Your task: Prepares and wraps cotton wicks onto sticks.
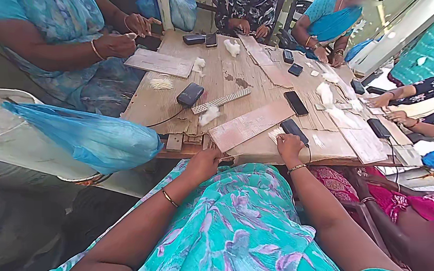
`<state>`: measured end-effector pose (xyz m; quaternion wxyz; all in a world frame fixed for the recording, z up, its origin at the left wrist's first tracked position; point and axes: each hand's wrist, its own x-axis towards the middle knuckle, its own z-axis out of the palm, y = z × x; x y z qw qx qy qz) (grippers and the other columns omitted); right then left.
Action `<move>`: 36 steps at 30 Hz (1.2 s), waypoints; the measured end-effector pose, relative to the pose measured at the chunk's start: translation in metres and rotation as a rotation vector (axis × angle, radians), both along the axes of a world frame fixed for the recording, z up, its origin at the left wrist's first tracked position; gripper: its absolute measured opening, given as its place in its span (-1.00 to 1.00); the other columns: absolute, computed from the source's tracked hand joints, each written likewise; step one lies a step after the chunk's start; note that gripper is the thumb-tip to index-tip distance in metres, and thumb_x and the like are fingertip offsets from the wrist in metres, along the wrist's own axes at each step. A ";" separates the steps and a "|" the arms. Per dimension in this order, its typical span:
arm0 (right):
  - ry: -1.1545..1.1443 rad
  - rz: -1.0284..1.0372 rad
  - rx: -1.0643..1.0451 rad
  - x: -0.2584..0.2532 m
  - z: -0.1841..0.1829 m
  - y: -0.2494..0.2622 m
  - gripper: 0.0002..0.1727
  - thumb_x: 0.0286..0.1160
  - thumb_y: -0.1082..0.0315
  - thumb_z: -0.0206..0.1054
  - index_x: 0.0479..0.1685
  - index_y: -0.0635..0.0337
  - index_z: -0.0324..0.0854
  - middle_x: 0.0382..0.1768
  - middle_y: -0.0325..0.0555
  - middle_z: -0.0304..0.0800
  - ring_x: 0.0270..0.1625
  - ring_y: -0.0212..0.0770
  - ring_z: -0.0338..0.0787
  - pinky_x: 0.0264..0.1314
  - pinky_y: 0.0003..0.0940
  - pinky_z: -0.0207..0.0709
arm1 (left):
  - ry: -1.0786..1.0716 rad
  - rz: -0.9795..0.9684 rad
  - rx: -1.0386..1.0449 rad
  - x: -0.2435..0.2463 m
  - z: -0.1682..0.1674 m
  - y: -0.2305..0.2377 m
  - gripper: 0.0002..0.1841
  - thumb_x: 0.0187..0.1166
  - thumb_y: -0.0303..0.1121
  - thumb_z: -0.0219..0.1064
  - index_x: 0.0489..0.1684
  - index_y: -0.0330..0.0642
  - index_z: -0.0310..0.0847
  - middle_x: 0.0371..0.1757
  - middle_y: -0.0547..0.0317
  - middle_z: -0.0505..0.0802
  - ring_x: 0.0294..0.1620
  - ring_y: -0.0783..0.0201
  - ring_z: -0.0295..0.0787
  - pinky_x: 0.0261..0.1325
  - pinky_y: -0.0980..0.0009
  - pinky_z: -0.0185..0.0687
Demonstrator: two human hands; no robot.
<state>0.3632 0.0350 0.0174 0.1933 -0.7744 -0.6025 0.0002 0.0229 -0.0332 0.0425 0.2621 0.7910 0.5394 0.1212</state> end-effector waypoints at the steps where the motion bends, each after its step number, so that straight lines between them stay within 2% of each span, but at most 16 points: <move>1: 0.023 -0.014 0.002 0.002 0.002 -0.003 -0.69 0.73 0.18 0.23 0.07 0.12 0.85 0.15 0.23 0.80 0.40 0.37 0.58 0.33 0.50 0.26 | 0.005 0.000 -0.012 -0.001 0.000 0.000 -0.70 0.83 -0.31 0.14 0.13 -0.31 0.75 0.15 -0.11 0.83 0.28 -0.04 0.76 0.43 -0.06 0.57; 7: 0.098 -0.027 0.056 0.027 0.012 -0.024 -0.68 0.77 0.22 0.19 0.15 0.14 0.82 0.18 0.23 0.80 0.42 0.38 0.58 0.38 0.50 0.25 | 0.030 -0.005 -0.038 0.001 -0.007 0.003 -0.70 0.83 -0.29 0.14 0.13 -0.28 0.75 0.18 -0.10 0.83 0.32 -0.05 0.75 0.44 -0.09 0.55; 11: -0.022 0.173 -0.029 0.038 0.002 -0.032 -0.64 0.69 0.25 0.28 0.39 -0.07 0.74 0.31 0.24 0.71 0.51 0.40 0.49 0.42 0.49 0.25 | 0.044 -0.026 -0.072 0.005 -0.007 0.001 -0.67 0.84 -0.27 0.11 0.19 -0.31 0.73 0.24 -0.14 0.80 0.37 -0.07 0.71 0.50 -0.09 0.50; 13: -0.048 0.197 -0.084 0.034 0.001 -0.035 -0.64 0.67 0.22 0.33 0.39 -0.15 0.75 0.32 0.22 0.69 0.51 0.37 0.48 0.45 0.48 0.19 | 0.057 -0.044 -0.077 0.008 -0.007 -0.003 -0.65 0.84 -0.26 0.10 0.21 -0.32 0.71 0.25 -0.17 0.79 0.38 -0.08 0.71 0.52 -0.08 0.49; 17: 0.055 0.151 0.067 0.028 0.007 -0.042 -0.66 0.69 0.25 0.30 0.36 -0.02 0.76 0.33 0.29 0.67 0.49 0.40 0.49 0.41 0.48 0.22 | 0.056 -0.063 -0.091 0.007 -0.010 -0.016 -0.65 0.82 -0.29 0.12 0.26 -0.37 0.70 0.28 -0.23 0.80 0.39 -0.11 0.72 0.53 -0.05 0.49; 19: 0.111 0.168 0.133 0.023 0.014 -0.049 -0.68 0.70 0.25 0.29 0.30 0.03 0.78 0.30 0.29 0.69 0.47 0.42 0.50 0.39 0.48 0.22 | 0.015 -0.045 -0.087 0.005 -0.016 -0.024 -0.66 0.81 -0.31 0.15 0.23 -0.39 0.72 0.21 -0.25 0.82 0.29 -0.10 0.76 0.47 -0.03 0.54; 22: 0.210 0.379 0.136 0.005 0.032 -0.060 -0.65 0.68 0.22 0.27 0.29 0.10 0.79 0.27 0.27 0.74 0.45 0.39 0.57 0.42 0.47 0.26 | 0.000 -0.026 -0.063 0.006 -0.010 -0.028 -0.65 0.82 -0.29 0.15 0.26 -0.38 0.72 0.22 -0.24 0.82 0.28 -0.09 0.77 0.48 0.00 0.55; 25: 0.319 0.687 -0.069 -0.027 0.046 -0.082 -0.52 0.69 0.06 0.26 0.46 0.07 0.68 0.37 0.12 0.74 0.52 0.21 0.59 0.59 0.33 0.26 | 0.044 -0.080 0.022 0.016 0.003 -0.031 -0.65 0.81 -0.28 0.14 0.27 -0.32 0.74 0.24 -0.22 0.83 0.36 -0.10 0.75 0.52 -0.01 0.53; 28: 0.232 0.881 -0.262 -0.055 0.050 -0.103 -0.41 0.73 -0.06 0.21 0.60 0.08 0.55 0.46 0.04 0.71 0.56 0.13 0.57 0.67 0.23 0.20 | 0.090 -0.161 0.064 0.032 0.022 -0.038 -0.63 0.82 -0.26 0.13 0.28 -0.32 0.73 0.25 -0.24 0.82 0.39 -0.15 0.73 0.52 -0.06 0.53; 29: 0.210 0.918 -0.264 -0.060 0.047 -0.108 -0.44 0.75 -0.03 0.19 0.55 0.13 0.60 0.43 0.05 0.74 0.53 0.13 0.62 0.67 0.21 0.24 | 0.085 -0.190 0.083 0.037 0.027 -0.041 -0.64 0.82 -0.27 0.13 0.26 -0.33 0.74 0.23 -0.25 0.83 0.38 -0.16 0.74 0.51 -0.08 0.53; 31: 0.202 0.971 -0.223 -0.064 0.040 -0.113 -0.57 0.78 0.12 0.17 0.17 0.29 0.77 0.15 0.16 0.85 0.35 0.17 0.75 0.54 0.18 0.39 | 0.062 -0.258 0.111 0.044 0.034 -0.049 -0.66 0.80 -0.29 0.15 0.19 -0.36 0.76 0.17 -0.24 0.85 0.33 -0.15 0.76 0.48 -0.08 0.55; 32: 0.198 0.990 -0.215 -0.063 0.038 -0.114 -0.61 0.79 0.19 0.15 0.03 0.32 0.79 0.02 0.17 0.87 0.25 0.17 0.78 0.47 0.16 0.43 | 0.057 -0.283 0.113 0.047 0.037 -0.051 -0.66 0.80 -0.30 0.16 0.18 -0.36 0.77 0.17 -0.24 0.86 0.31 -0.14 0.78 0.47 -0.07 0.57; 34: 0.188 0.992 -0.228 -0.057 0.037 -0.115 -0.63 0.80 0.23 0.13 -0.02 0.33 0.79 -0.04 0.17 0.86 0.21 0.16 0.78 0.45 0.14 0.44 | 0.037 -0.260 0.104 0.049 0.039 -0.055 -0.64 0.79 -0.27 0.19 0.27 -0.36 0.72 0.23 -0.26 0.83 0.33 -0.13 0.76 0.49 -0.05 0.56; 36: 0.206 0.931 -0.254 -0.048 0.034 -0.115 -0.63 0.80 0.23 0.11 0.00 0.32 0.78 -0.04 0.18 0.85 0.19 0.16 0.78 0.46 0.15 0.43 | -0.009 -0.132 0.143 0.042 0.033 -0.054 -0.51 0.74 -0.15 0.27 0.48 -0.35 0.59 0.41 -0.33 0.72 0.47 -0.18 0.66 0.58 -0.05 0.49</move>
